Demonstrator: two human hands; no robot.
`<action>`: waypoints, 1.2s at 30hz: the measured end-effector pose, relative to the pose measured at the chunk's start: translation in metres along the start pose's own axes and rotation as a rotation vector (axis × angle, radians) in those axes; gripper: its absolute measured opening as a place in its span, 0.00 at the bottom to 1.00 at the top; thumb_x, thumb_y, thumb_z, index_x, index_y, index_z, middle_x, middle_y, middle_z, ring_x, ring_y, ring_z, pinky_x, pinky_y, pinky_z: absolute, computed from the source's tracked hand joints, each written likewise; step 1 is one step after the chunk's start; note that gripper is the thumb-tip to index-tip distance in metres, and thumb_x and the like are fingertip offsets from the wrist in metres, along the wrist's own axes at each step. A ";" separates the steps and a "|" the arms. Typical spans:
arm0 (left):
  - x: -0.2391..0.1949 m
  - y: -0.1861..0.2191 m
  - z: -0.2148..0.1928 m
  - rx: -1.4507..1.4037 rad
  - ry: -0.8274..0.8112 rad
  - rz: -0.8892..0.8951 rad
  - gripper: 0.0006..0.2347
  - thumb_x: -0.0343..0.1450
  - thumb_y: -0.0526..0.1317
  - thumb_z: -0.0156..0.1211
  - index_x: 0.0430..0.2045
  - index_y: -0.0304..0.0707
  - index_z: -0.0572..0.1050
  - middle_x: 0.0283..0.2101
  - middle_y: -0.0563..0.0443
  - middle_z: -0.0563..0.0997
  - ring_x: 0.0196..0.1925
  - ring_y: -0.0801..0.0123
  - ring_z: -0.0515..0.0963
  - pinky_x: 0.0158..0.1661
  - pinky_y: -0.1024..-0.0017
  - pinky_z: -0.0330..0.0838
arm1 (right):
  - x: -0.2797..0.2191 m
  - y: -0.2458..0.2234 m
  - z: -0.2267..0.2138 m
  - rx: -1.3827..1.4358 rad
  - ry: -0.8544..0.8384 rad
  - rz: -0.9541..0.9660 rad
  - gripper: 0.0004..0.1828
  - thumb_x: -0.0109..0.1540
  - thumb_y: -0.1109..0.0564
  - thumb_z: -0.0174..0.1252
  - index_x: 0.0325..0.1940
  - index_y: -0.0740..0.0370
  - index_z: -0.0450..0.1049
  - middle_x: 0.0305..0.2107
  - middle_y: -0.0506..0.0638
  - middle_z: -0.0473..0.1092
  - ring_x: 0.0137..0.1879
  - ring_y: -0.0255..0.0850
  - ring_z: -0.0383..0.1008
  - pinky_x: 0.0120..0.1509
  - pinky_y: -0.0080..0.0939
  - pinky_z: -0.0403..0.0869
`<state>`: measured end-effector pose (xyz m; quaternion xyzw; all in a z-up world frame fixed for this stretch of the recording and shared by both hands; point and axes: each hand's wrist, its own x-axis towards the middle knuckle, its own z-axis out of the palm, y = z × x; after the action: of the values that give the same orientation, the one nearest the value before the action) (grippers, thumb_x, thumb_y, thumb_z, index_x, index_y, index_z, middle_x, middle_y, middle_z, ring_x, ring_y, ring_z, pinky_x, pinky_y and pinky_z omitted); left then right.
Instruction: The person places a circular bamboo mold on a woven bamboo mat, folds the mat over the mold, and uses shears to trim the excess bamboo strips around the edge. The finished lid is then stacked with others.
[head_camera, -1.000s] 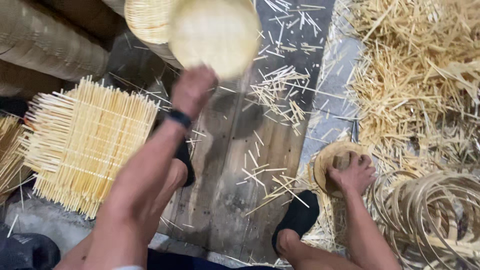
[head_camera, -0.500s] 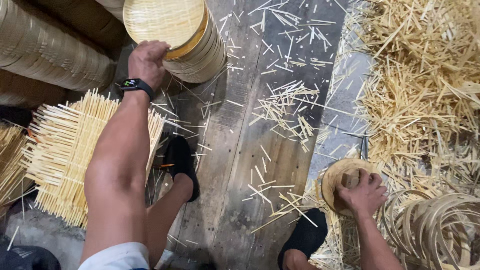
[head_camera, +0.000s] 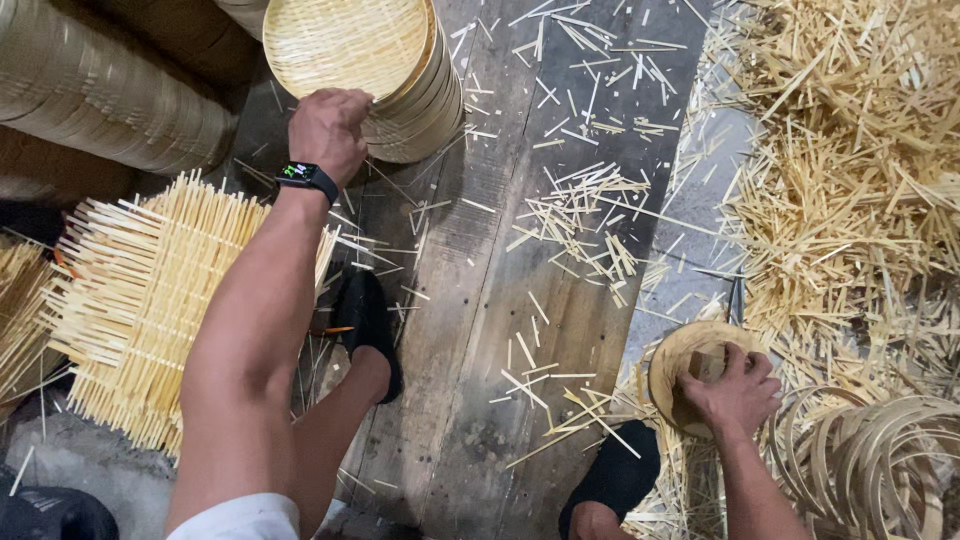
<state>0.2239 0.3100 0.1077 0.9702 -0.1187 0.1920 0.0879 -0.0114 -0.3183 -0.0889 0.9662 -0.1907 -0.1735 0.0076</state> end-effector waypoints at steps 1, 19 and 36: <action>0.000 0.000 0.002 0.011 0.000 0.008 0.15 0.63 0.25 0.58 0.41 0.38 0.83 0.45 0.44 0.85 0.50 0.52 0.83 0.50 0.59 0.77 | -0.001 0.001 0.001 0.003 0.006 0.002 0.56 0.43 0.28 0.70 0.73 0.43 0.65 0.68 0.57 0.56 0.67 0.61 0.59 0.67 0.63 0.61; 0.001 0.009 0.007 0.009 0.015 -0.033 0.17 0.63 0.23 0.59 0.43 0.36 0.81 0.42 0.44 0.84 0.51 0.51 0.82 0.52 0.57 0.75 | 0.002 0.001 -0.001 0.011 -0.064 -0.013 0.57 0.46 0.27 0.69 0.75 0.46 0.62 0.67 0.61 0.54 0.66 0.63 0.58 0.65 0.65 0.62; -0.005 0.015 0.021 0.053 0.083 -0.089 0.17 0.65 0.23 0.61 0.46 0.37 0.80 0.48 0.45 0.84 0.56 0.55 0.81 0.60 0.61 0.71 | 0.008 0.002 0.001 -0.033 -0.105 0.025 0.58 0.45 0.24 0.68 0.75 0.44 0.60 0.66 0.60 0.54 0.64 0.62 0.59 0.62 0.62 0.64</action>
<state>0.2225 0.2926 0.0886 0.9677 -0.0666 0.2313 0.0754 -0.0057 -0.3228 -0.0925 0.9530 -0.2000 -0.2271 0.0155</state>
